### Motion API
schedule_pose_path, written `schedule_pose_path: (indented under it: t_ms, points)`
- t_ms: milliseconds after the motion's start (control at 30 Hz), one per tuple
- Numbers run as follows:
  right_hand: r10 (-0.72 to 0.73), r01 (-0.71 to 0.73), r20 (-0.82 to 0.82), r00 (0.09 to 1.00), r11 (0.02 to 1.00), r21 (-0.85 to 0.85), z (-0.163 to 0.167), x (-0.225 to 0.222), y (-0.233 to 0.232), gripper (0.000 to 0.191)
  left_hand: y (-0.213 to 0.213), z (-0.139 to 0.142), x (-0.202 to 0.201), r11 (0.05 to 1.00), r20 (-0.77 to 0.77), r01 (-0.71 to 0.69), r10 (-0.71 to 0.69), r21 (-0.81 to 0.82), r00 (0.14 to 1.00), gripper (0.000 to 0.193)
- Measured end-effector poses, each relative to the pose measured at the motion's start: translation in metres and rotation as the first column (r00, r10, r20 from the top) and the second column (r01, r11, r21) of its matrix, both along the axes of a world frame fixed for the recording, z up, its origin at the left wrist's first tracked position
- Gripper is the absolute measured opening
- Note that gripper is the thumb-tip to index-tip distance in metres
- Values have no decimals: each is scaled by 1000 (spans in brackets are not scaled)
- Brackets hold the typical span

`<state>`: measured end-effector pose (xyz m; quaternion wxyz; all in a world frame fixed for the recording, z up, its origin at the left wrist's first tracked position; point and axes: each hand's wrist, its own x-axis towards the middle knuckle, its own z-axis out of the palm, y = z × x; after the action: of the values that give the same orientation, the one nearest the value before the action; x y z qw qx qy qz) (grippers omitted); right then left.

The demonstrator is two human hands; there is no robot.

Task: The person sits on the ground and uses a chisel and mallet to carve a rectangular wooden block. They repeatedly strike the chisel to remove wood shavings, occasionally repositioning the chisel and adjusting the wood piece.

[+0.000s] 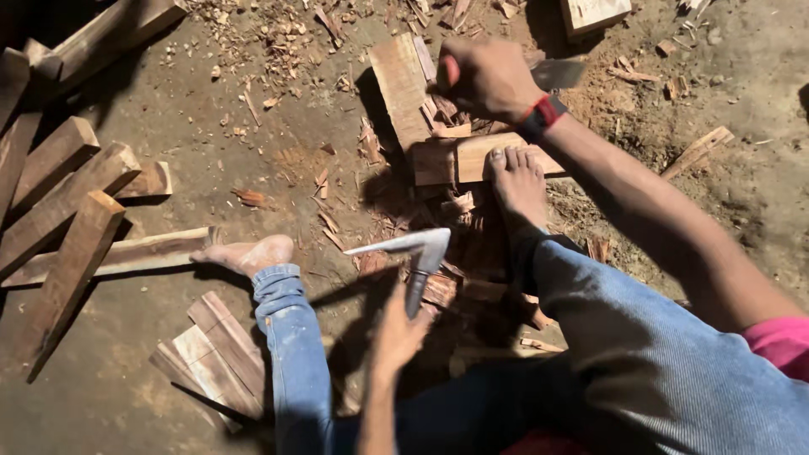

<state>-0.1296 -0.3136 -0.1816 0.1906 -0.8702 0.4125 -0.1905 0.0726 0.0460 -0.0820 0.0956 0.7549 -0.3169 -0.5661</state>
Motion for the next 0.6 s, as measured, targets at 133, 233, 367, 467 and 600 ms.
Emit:
schedule_pose_path:
  t_ms: [133, 233, 367, 467, 600]
  points:
    - [-73, -121, -504, 861, 932, -342, -23, 2, 24, 63, 48, -93, -30, 976, -152, -81, 51, -202, 987, 32]
    - [208, -257, -378, 902, 963, -83, -35, 20, 54, 92, 73, -146, -37, 938, -144, -35, -16, -345, 989, 25]
    - [137, -388, -567, 812, 853, -349, -35, 34, 56, 102, 74, -164, -35, 960, -83, 3, -27, -279, 996, 24]
    - [-145, -45, -381, 913, 893, -449, -30, 22, 36, 85, 66, -158, -34, 956, -84, -8, -17, -293, 996, 26]
    - [21, -32, -110, 994, 995, -98, -33, 2, 39, 39, 54, -139, -39, 972, 22, 56, -52, -229, 998, 37]
